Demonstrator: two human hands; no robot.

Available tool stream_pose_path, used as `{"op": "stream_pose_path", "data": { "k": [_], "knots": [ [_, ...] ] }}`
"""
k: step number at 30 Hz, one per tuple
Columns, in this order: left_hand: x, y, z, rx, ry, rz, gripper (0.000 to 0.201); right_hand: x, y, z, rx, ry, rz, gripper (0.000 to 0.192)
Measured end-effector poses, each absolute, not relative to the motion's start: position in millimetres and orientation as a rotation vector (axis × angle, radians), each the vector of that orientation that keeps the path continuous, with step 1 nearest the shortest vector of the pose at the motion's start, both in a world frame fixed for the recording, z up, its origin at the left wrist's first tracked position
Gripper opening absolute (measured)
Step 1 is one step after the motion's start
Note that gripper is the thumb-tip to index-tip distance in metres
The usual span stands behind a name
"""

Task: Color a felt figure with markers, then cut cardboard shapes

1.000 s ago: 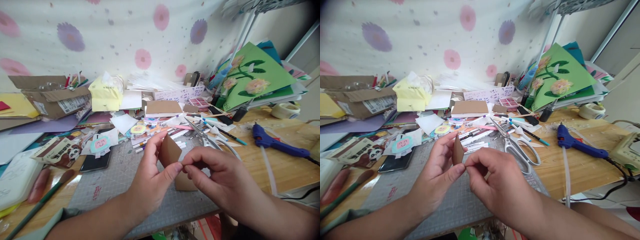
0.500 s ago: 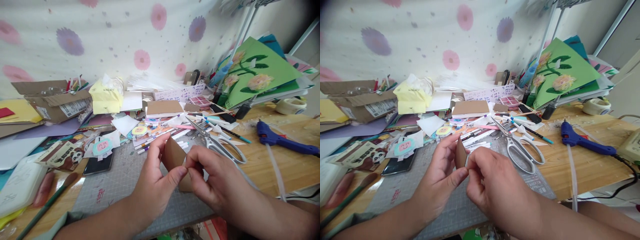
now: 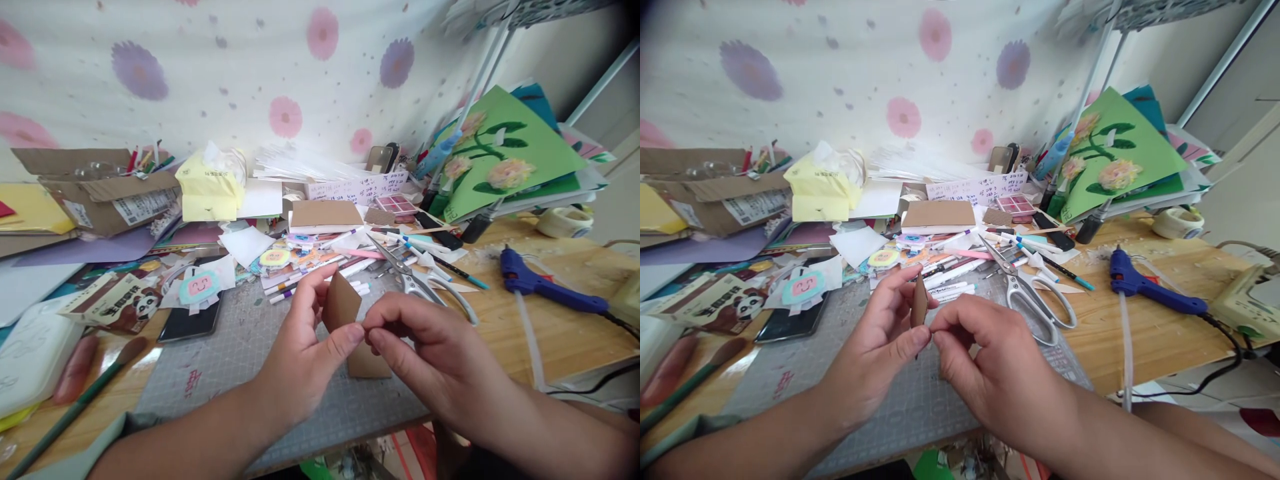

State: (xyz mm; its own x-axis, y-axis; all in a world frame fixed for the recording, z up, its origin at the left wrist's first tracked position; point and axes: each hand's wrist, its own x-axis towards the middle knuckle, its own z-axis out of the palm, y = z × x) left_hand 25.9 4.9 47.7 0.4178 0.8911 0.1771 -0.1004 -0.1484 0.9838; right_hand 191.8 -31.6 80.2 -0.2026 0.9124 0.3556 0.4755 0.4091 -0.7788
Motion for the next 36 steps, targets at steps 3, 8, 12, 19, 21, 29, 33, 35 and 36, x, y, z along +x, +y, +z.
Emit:
{"op": "stream_pose_path", "data": {
  "k": [3,8,12,19,21,29,33,35,36],
  "knots": [
    [25.9,4.9,47.3,1.477,0.747,1.028,0.052,190.7,-31.9,81.6,-1.204,-1.842,0.6,0.015],
    [26.5,4.9,47.1,1.505,0.754,1.06,0.054,189.2,-31.7,80.6,-1.225,-1.862,0.505,0.016],
    [25.3,4.3,46.6,1.522,0.76,1.053,0.055,186.7,-29.3,80.8,-1.254,-1.856,0.516,0.016],
    [24.6,3.2,48.5,1.298,0.712,0.934,0.052,191.9,-28.9,83.0,-1.186,-1.801,0.628,0.014],
    [25.7,3.6,49.4,1.221,0.692,0.922,0.048,195.0,-29.5,82.1,-1.097,-1.801,0.615,0.013],
    [28.4,1.4,49.9,1.085,0.621,0.873,0.042,197.6,-28.4,75.9,-0.928,-1.825,0.624,0.016],
    [28.3,0.2,51.1,1.069,0.603,0.845,0.042,197.3,-27.0,75.7,-0.93,-1.824,0.607,0.018],
    [28.2,0.1,52.3,1.061,0.584,0.837,0.042,197.3,-25.9,76.4,-0.908,-1.824,0.6,0.018],
    [28.0,0.0,52.9,1.058,0.577,0.838,0.043,197.4,-25.2,76.7,-0.892,-1.823,0.602,0.019]
  ]
}}
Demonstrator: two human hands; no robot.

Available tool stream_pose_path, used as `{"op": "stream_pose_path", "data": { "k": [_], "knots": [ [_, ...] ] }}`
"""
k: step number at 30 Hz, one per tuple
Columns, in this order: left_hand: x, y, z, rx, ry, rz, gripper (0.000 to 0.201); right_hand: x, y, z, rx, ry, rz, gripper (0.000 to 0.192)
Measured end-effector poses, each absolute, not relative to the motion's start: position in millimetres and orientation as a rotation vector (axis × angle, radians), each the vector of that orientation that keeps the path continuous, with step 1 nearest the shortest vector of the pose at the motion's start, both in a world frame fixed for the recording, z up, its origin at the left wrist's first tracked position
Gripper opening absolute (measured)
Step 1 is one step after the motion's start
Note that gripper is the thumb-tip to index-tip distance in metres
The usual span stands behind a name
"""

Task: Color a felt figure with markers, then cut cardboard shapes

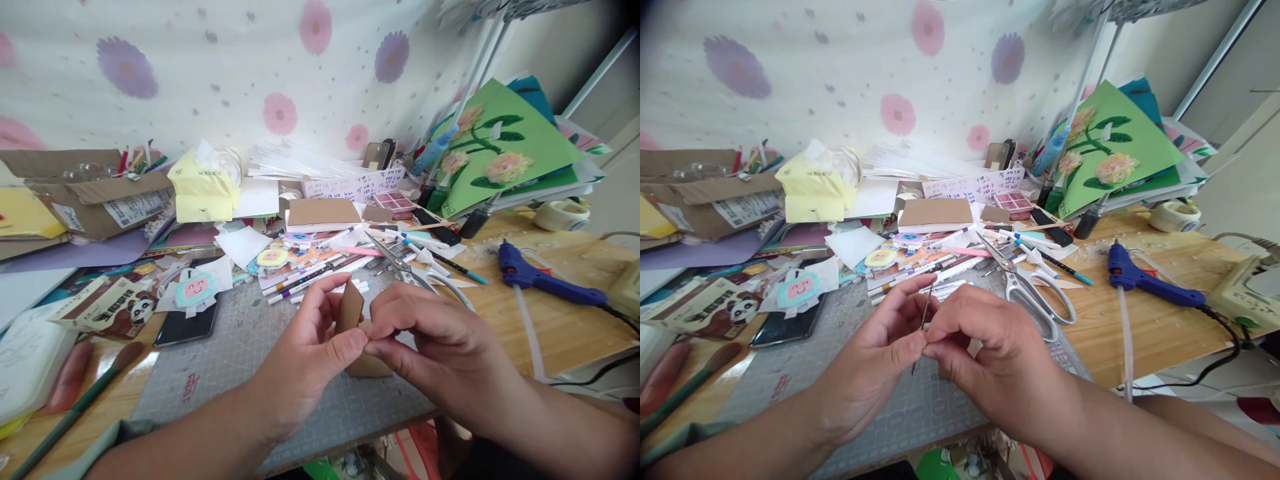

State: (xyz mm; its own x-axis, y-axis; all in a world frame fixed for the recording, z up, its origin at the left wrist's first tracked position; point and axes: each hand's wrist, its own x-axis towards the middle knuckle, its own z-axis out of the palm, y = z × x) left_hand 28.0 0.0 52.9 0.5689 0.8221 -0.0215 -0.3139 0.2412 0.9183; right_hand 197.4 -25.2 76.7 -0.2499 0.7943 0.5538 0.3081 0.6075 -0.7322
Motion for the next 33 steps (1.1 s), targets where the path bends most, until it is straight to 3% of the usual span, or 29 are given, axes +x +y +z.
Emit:
{"op": "stream_pose_path", "data": {
  "k": [26,33],
  "knots": [
    [27.1,0.5,51.6,1.083,0.585,0.844,0.044,200.1,-27.0,71.1,-0.934,-1.793,0.755,0.015],
    [19.9,9.3,48.4,1.621,0.768,0.988,0.056,203.2,-27.0,74.1,-1.02,-1.772,0.809,0.01]
  ]
}}
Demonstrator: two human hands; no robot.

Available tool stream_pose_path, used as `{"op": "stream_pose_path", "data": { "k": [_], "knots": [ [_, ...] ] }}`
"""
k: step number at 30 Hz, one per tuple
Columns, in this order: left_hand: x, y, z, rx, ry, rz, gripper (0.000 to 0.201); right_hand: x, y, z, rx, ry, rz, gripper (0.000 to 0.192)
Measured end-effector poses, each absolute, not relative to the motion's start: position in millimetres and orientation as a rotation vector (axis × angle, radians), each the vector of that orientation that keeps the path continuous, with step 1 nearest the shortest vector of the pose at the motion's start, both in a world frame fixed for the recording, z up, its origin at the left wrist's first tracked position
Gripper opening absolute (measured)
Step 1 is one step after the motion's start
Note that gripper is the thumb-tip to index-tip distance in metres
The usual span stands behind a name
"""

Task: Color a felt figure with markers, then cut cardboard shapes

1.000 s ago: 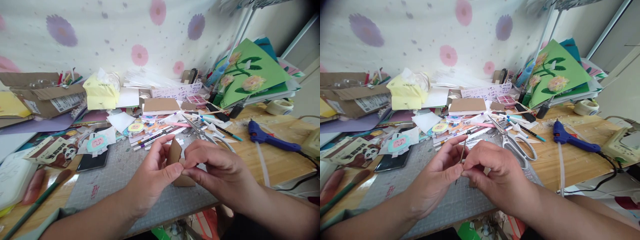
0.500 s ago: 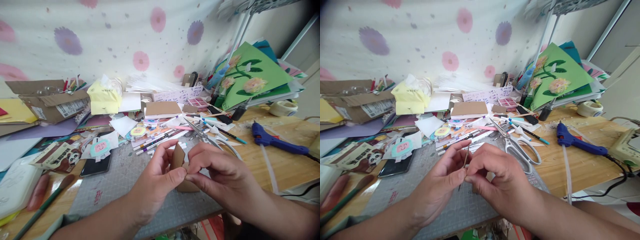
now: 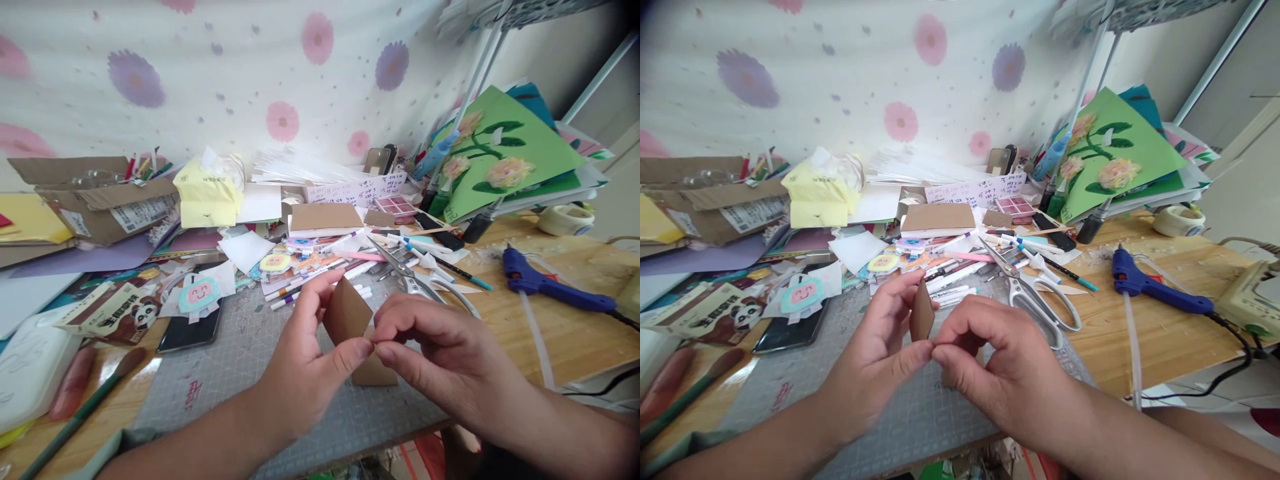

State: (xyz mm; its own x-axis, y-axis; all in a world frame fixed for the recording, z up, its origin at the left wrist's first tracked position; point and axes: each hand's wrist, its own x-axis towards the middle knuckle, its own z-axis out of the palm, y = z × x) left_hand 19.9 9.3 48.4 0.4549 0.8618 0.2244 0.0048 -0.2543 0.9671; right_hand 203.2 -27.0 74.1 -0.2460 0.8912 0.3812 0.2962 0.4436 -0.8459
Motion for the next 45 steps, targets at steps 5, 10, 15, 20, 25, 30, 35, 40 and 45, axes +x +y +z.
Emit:
{"op": "stream_pose_path", "data": {
  "k": [5,10,15,20,25,30,35,40,45],
  "knots": [
    [17.2,22.6,52.6,2.245,0.963,0.924,0.062,210.8,-18.8,64.6,-1.204,-1.43,1.138,0.015],
    [19.3,24.2,51.9,2.346,0.951,0.774,0.068,208.0,-11.9,56.8,-1.194,-1.254,1.326,0.028],
    [17.1,32.1,50.8,2.069,0.941,0.64,0.076,222.4,2.5,50.8,-1.297,-1.295,1.305,0.021],
    [16.2,38.0,57.0,2.154,1.076,0.379,0.05,247.2,9.0,43.1,-1.416,-1.441,1.336,0.017],
    [22.6,26.5,48.9,2.467,1.007,0.155,0.088,245.9,1.2,39.9,-1.499,-1.682,1.213,0.006],
    [25.4,24.5,38.9,2.56,1.065,0.115,0.075,238.5,0.3,38.9,-1.549,-1.868,1.007,0.01],
    [26.0,26.1,41.0,2.502,1.044,0.107,0.061,231.1,1.9,36.9,-1.53,-2.012,0.85,0.019],
    [27.4,22.2,42.2,2.409,1.004,0.159,0.051,229.8,0.9,39.6,-1.481,-2.073,0.887,0.021],
    [22.1,26.2,45.8,2.299,0.906,0.337,0.08,234.7,-2.1,61.2,-1.311,-2.106,0.665,0.019]
  ]
}}
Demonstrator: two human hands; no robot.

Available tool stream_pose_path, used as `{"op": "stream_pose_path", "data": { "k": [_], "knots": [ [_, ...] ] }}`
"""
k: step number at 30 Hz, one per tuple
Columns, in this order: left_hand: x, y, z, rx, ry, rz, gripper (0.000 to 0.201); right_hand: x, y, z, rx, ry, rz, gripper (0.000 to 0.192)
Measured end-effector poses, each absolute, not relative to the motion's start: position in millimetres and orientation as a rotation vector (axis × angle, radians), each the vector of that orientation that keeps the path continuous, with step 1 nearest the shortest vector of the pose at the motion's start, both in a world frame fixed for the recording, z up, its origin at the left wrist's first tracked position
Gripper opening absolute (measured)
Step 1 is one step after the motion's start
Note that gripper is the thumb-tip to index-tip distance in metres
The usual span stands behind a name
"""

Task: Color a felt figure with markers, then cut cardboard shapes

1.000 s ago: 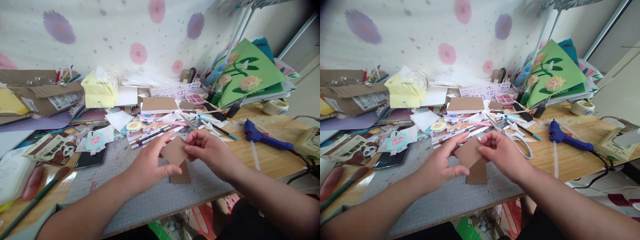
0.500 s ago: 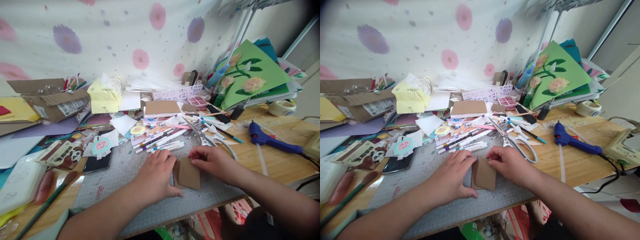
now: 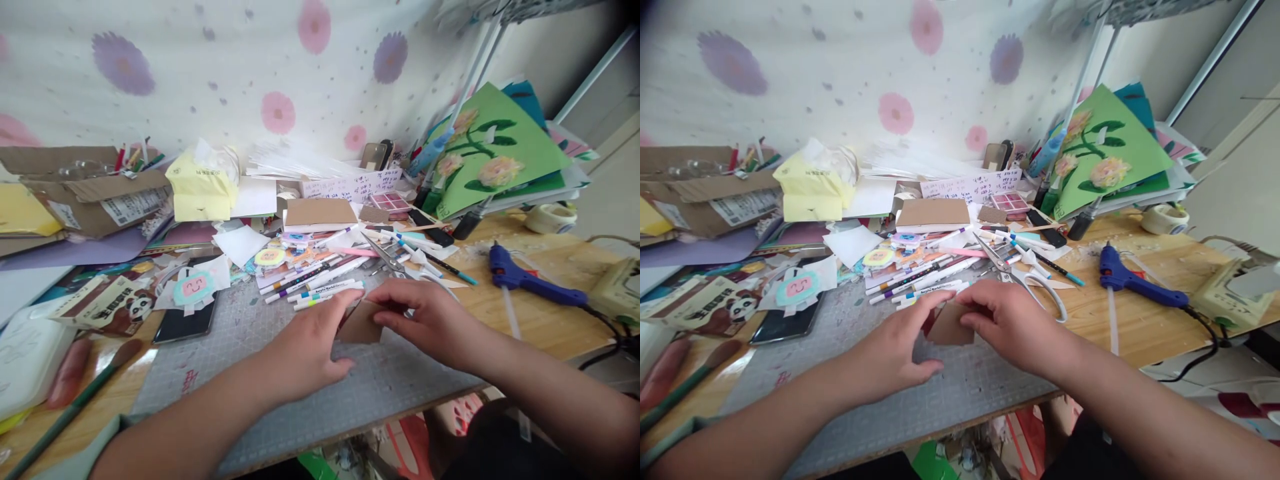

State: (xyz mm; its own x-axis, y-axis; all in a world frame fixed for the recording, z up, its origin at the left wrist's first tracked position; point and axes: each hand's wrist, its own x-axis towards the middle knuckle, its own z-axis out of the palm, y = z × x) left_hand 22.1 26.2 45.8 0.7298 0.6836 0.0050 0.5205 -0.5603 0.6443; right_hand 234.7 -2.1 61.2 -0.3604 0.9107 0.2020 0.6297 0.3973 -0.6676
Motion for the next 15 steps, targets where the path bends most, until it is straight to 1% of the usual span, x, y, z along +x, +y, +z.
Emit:
{"op": "stream_pose_path", "data": {
  "k": [1,2,5,6,8,10,12,15],
  "knots": [
    [20.6,28.5,46.8,2.277,0.894,0.377,0.08,235.2,-2.9,65.0,-1.27,-2.128,0.581,0.018],
    [19.3,31.0,47.3,2.272,0.888,0.408,0.071,235.5,-3.6,67.4,-1.241,-2.16,0.508,0.019],
    [17.5,38.6,44.9,2.35,0.868,0.458,0.016,236.0,-4.1,64.4,-1.214,-2.291,0.316,0.024],
    [17.6,40.5,42.8,2.384,0.855,0.467,0.011,236.4,-3.8,61.0,-1.211,-2.333,0.248,0.026],
    [18.2,42.6,37.9,2.432,0.84,0.478,0.017,237.6,-3.3,53.3,-1.195,-2.388,0.139,0.03],
    [18.9,42.7,33.9,2.459,0.839,0.49,0.02,239.0,-3.3,47.4,-1.178,-2.394,0.098,0.035],
    [19.5,42.0,32.1,2.474,0.84,0.503,0.021,239.9,-3.9,44.4,-1.173,-2.372,0.13,0.038],
    [20.1,40.7,32.8,2.49,0.837,0.53,0.019,239.7,-4.6,42.6,-1.237,-2.247,0.273,0.037]
  ]
}}
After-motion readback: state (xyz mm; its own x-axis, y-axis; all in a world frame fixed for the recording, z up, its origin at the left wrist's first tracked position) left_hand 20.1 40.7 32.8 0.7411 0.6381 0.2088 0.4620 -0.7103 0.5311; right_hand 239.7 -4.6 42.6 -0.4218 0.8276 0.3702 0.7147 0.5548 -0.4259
